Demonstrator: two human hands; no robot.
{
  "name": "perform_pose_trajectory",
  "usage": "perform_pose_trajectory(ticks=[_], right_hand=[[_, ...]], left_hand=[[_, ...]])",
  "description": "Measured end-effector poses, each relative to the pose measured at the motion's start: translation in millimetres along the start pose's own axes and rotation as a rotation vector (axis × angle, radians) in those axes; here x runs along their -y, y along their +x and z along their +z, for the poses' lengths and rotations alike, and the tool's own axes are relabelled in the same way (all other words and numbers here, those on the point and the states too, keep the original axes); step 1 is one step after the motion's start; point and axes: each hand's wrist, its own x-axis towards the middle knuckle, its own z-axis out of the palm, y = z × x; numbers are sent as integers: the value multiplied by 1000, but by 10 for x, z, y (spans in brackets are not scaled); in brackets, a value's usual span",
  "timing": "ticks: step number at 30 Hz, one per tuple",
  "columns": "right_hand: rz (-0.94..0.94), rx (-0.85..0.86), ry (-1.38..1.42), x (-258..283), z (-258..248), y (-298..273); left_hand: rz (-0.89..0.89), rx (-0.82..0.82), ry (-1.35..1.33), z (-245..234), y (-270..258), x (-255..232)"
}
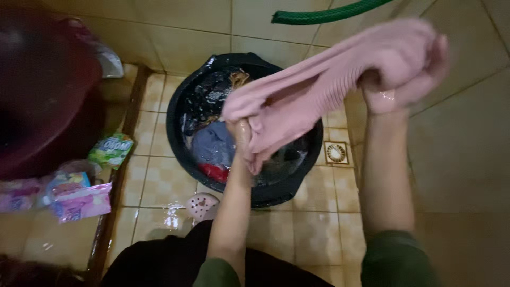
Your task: The person washes various pieces of clothing by hand in a black basin filled with soapy water. They scrub, rinse, and wring out each item individually, then place the cleaned clothes on the tiled floor beside the basin.
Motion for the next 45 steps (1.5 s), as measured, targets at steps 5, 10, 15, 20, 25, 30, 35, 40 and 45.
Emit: perform_pose_trajectory(ticks=[5,10,15,20,25,30,35,40,45], right_hand=[[65,-346,-332,-423,-1289,-451],[458,-95,-1623,-1750,-2124,-1298],[645,163,-1465,-2764,-1783,-1650],[478,-28,-1300,-3038,-1445,-1337],[263,-296,-1031,-2662,-1186,-919],[51,-415,-775,-2123,-967,-525],[82,-297,-838,-2124,-1094,-428],[327,-172,-1170,-2397,-1522,-1139],[435,-139,-1316,-2562,-1630,-1887]], left_hand=[[-264,-242,-260,-234,218,-214],[-330,-182,-538,-223,155,-639],[-321,-90,-745,-315,98,-868],[-196,-93,-691,-386,3,-541],[-32,15,-388,-693,263,-394],[-717,73,-651,-831,409,-606],[-1058,119,-166,-579,-7,-632],[-1066,69,-737,-138,-764,-349],[-774,-66,-873,-748,-794,691]])
